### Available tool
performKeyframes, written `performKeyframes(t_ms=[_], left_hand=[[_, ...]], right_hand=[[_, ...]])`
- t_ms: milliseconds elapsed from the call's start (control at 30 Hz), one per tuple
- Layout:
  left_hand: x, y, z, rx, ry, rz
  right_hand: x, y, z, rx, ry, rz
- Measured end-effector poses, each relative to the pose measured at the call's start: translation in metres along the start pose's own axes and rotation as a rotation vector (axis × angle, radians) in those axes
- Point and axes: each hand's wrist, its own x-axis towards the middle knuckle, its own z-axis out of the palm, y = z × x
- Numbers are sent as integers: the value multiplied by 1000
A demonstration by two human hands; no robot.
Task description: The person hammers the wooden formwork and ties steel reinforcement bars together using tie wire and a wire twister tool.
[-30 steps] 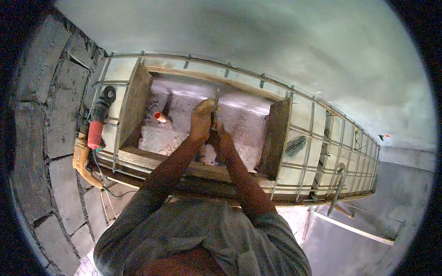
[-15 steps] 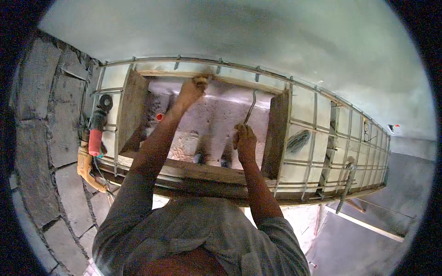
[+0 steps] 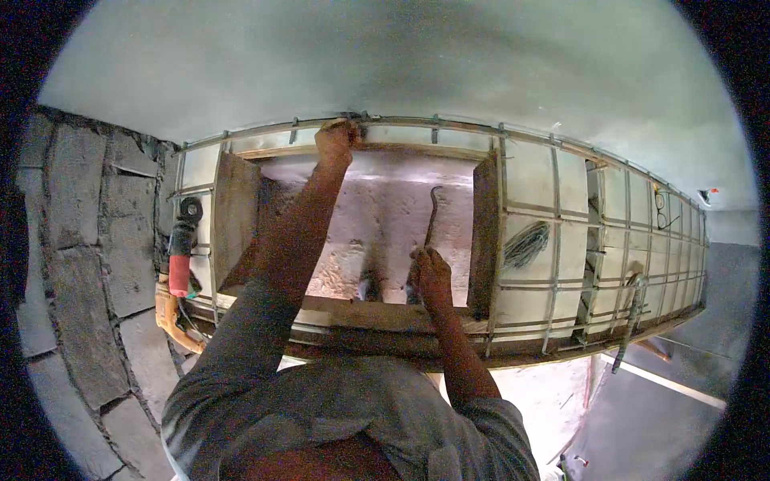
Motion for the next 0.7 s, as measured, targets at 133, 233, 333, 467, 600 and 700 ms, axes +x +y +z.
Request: performKeyframes(t_ms=[133,233,333,467,600,700], left_hand=[[30,-47,-21,-78,6,268],[11,-18,0,420,98,644],[25,-19,-7,410,80,171],[42,-13,-2,512,-144,-61],[82,-28,-17,91,-146,-512],[70,-14,-6,-92,7,-509]], right_hand=[[0,-1,-14,58,13,162],[1,-13,-17,40,-17,197],[7,-23,-11,25,2,138],[19,2,-14,192,-41,203],[43,5,-13,-181,-41,-158],[55,-42,-1,-107,-11,36]])
